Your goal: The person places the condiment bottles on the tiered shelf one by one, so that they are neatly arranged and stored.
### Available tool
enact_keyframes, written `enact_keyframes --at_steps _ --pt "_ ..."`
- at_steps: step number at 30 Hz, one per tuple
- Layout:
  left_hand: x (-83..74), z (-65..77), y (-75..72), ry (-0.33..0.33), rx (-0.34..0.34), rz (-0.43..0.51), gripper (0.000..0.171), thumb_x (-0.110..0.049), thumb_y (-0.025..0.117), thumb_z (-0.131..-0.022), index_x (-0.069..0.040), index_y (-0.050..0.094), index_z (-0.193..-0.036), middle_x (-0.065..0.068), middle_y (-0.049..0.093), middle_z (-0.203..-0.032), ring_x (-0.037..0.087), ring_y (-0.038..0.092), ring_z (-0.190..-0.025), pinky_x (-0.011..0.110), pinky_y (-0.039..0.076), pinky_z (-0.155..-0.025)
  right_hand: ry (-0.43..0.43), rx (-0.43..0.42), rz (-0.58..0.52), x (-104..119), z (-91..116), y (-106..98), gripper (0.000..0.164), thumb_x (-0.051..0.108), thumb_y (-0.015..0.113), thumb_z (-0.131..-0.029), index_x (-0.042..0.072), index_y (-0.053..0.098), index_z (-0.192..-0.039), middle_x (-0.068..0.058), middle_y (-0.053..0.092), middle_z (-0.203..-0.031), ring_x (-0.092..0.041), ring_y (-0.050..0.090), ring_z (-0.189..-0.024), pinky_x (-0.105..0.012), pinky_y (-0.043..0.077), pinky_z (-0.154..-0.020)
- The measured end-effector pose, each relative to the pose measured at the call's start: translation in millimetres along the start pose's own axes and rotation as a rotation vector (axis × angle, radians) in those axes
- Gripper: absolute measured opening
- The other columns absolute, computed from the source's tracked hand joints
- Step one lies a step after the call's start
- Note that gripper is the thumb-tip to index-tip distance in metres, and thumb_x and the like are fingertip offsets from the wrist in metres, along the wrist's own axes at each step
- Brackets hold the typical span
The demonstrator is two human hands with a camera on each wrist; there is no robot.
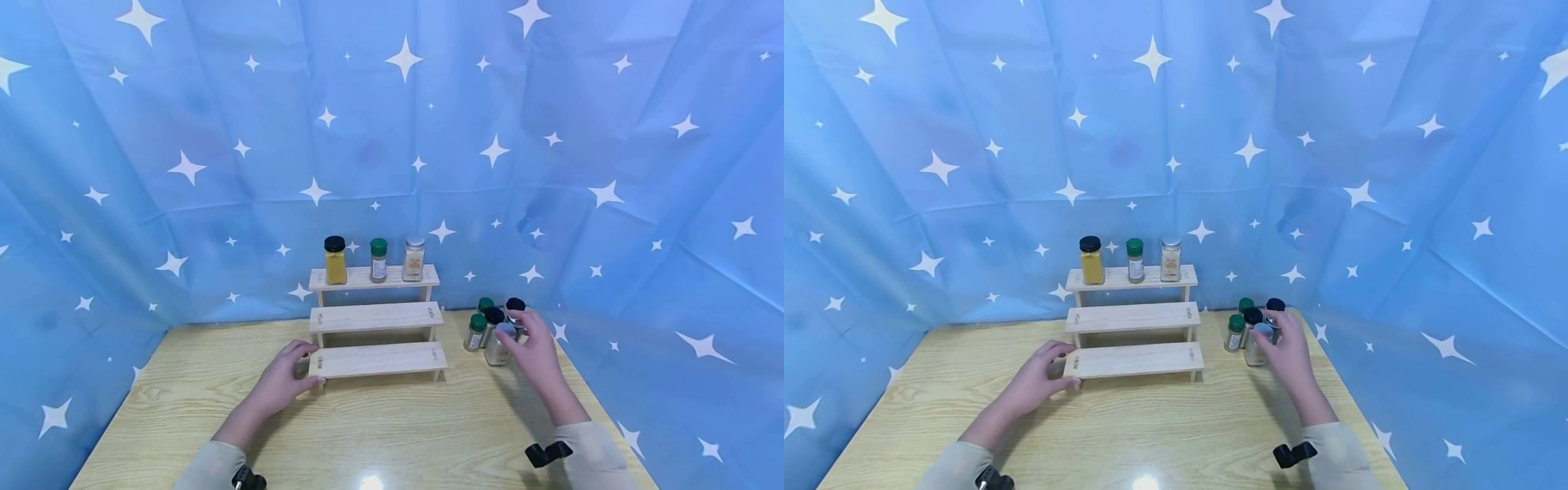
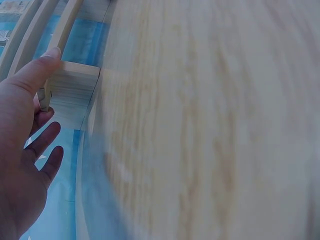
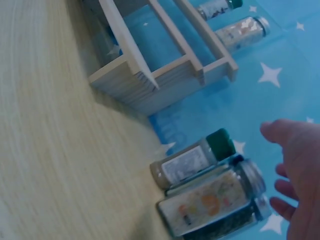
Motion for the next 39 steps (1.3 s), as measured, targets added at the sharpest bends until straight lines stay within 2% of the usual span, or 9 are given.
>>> enact_keyframes --at_steps 6,9,12,16,19,22,29,35,39 --pt "0.1 0.1 0.3 0.005 0.002 -0.003 0.071 -0.035 0.092 -0.094 -0.01 0.062 -0.154 0.007 0.062 -0.147 0.036 0.06 -0.138 0.06 0.053 -0.115 -0.01 -0.013 -0.011 -9.2 7.2 5.4 0.045 0.005 0.084 -0.099 -0.007 0.067 -0.138 -0.026 0.065 -0.131 -0.041 0.063 -0.115 -0.067 0.056 -0.095" --pt "-0.9 0.5 -0.1 0.004 0.002 -0.001 0.071 -0.035 0.092 -0.094 -0.009 0.063 -0.153 0.008 0.062 -0.147 0.037 0.06 -0.138 0.06 0.052 -0.115 -0.012 -0.016 0.003 -13.5 9.2 7.4 0.042 0.005 0.084 -0.098 -0.006 0.068 -0.136 -0.025 0.067 -0.127 -0.039 0.063 -0.112 -0.066 0.056 -0.093" --pt "-2.2 0.9 -0.7 0.004 0.0 0.001 0.072 -0.035 0.092 -0.094 -0.008 0.063 -0.153 0.008 0.062 -0.147 0.037 0.06 -0.139 0.06 0.052 -0.116 0.017 -0.011 0.009 -17.7 11.1 9.0 0.04 0.008 0.084 -0.1 -0.003 0.069 -0.135 -0.021 0.067 -0.126 -0.037 0.064 -0.11 -0.06 0.056 -0.092" --pt "-2.9 1.1 -1.1 0.005 0.001 0.001 0.072 -0.034 0.093 -0.093 -0.008 0.062 -0.154 0.009 0.062 -0.148 0.038 0.059 -0.14 0.061 0.051 -0.117 0.093 0.002 0.001 -25.0 14.0 10.9 0.039 0.015 0.082 -0.103 0.001 0.07 -0.138 -0.016 0.065 -0.128 -0.032 0.065 -0.112 -0.042 0.056 -0.091" --pt "-2.5 1.1 -1.4 0.004 -0.002 -0.004 0.072 -0.034 0.092 -0.093 -0.008 0.062 -0.154 0.009 0.061 -0.149 0.039 0.059 -0.141 0.061 0.05 -0.118 0.129 0.008 -0.026 -29.5 15.2 12.8 0.041 0.018 0.081 -0.105 0.002 0.069 -0.141 -0.016 0.064 -0.132 -0.032 0.065 -0.115 -0.028 0.054 -0.089" --pt "-1.8 0.9 -1.2 0.004 -0.004 -0.009 0.073 -0.035 0.093 -0.093 -0.009 0.062 -0.153 0.009 0.061 -0.149 0.039 0.058 -0.141 0.061 0.05 -0.118 0.151 0.011 -0.053 -32.4 16.2 14.9 0.043 0.02 0.08 -0.106 0.004 0.067 -0.144 -0.018 0.064 -0.138 -0.035 0.065 -0.119 -0.019 0.052 -0.089" --pt "-1.2 0.3 -1.3 0.011 -0.004 -0.006 0.073 -0.034 0.093 -0.093 -0.008 0.062 -0.154 0.011 0.061 -0.15 0.04 0.058 -0.141 0.062 0.05 -0.118 0.242 -0.002 -0.148 -36.7 19.0 19.3 0.045 0.025 0.079 -0.106 0.006 0.065 -0.145 -0.018 0.065 -0.143 -0.034 0.064 -0.128 -0.016 0.049 -0.096" --pt "-1.6 0.3 -1.3 0.004 0.0 -0.006 0.072 -0.032 0.093 -0.093 -0.008 0.062 -0.154 0.011 0.061 -0.15 0.04 0.059 -0.141 0.062 0.05 -0.117 0.339 -0.014 -0.271 -36.0 21.3 22.6 0.049 0.026 0.081 -0.105 0.004 0.064 -0.144 -0.019 0.064 -0.142 -0.018 0.062 -0.122 -0.009 0.052 -0.091" --pt "-2.5 0.4 -0.9 0.002 0.006 0.001 0.072 -0.034 0.092 -0.094 -0.008 0.062 -0.154 0.011 0.061 -0.15 0.04 0.059 -0.14 0.062 0.05 -0.117 0.37 -0.044 -0.35 -32.9 23.3 21.6 0.05 0.024 0.083 -0.103 0.002 0.064 -0.144 -0.019 0.064 -0.141 -0.005 0.063 -0.115 -0.011 0.057 -0.089"
Point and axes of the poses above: each hand's wrist, its own z-axis away from the middle knuckle, its own y-axis out of the palm, x = y × z, the point moved 4 cm from there along -z, towards the middle knuckle
